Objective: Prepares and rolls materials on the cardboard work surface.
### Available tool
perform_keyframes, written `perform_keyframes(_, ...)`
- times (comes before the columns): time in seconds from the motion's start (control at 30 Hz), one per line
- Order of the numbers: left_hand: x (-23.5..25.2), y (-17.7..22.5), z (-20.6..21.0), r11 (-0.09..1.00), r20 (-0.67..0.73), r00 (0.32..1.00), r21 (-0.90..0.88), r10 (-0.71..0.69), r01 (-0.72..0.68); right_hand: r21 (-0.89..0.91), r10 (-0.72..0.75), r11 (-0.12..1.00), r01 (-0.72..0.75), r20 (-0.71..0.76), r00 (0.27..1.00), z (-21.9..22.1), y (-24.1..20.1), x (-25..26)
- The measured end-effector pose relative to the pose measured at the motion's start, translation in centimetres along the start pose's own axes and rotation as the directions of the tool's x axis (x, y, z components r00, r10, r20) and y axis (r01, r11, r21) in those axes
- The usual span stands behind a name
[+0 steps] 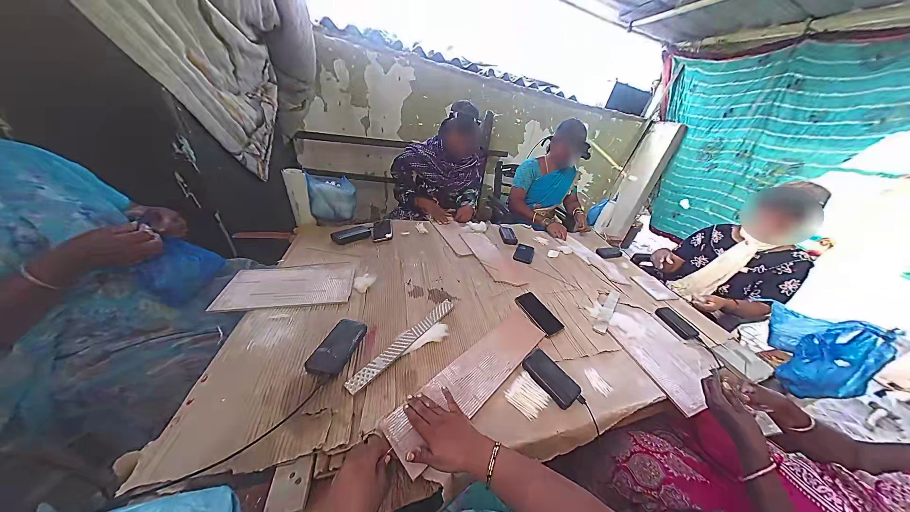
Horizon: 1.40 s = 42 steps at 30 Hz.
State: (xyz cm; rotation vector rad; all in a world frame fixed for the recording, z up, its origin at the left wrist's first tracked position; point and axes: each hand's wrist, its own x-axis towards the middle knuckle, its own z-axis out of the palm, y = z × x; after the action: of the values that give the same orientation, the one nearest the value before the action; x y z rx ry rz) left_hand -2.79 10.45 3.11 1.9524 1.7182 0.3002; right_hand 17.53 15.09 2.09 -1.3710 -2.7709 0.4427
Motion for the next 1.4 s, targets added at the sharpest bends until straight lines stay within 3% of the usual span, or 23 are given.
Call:
perform_keyframes(0.37, -1.4, 1.9, -0.2, 0.999, 0.201, 0.979, 0.002, -0.035, 0.035, -0.016, -0.034, 0.999, 0.035, 0.063, 0.997, 0.1, 0.3, -8.2)
perform_keyframes(0.63, -0.6, 0.4, -0.7, 0.992, 0.044, 0.998, -0.117, -0.05, 0.054, 0.035, 0.179, 0.984, -0.177, -0.276, 0.944, -0.3, 2.1, -5.6)
perform_keyframes(1.0, 0.4, 0.3, 0.3, 0.999, 0.018, 1.0, -0.05, -0.013, 0.013, -0.18, -0.041, 0.983, 0.021, -0.108, 0.993, 0.9, 0.8, 0.0)
perform_keyframes(1.4, -1.4, 1.4, -0.1, 0.998, 0.155, 0.988, -0.055, 0.019, -0.011, -0.144, -0.079, 0.987, 0.074, -0.027, 0.997, 1.3, 0.6, -8.1)
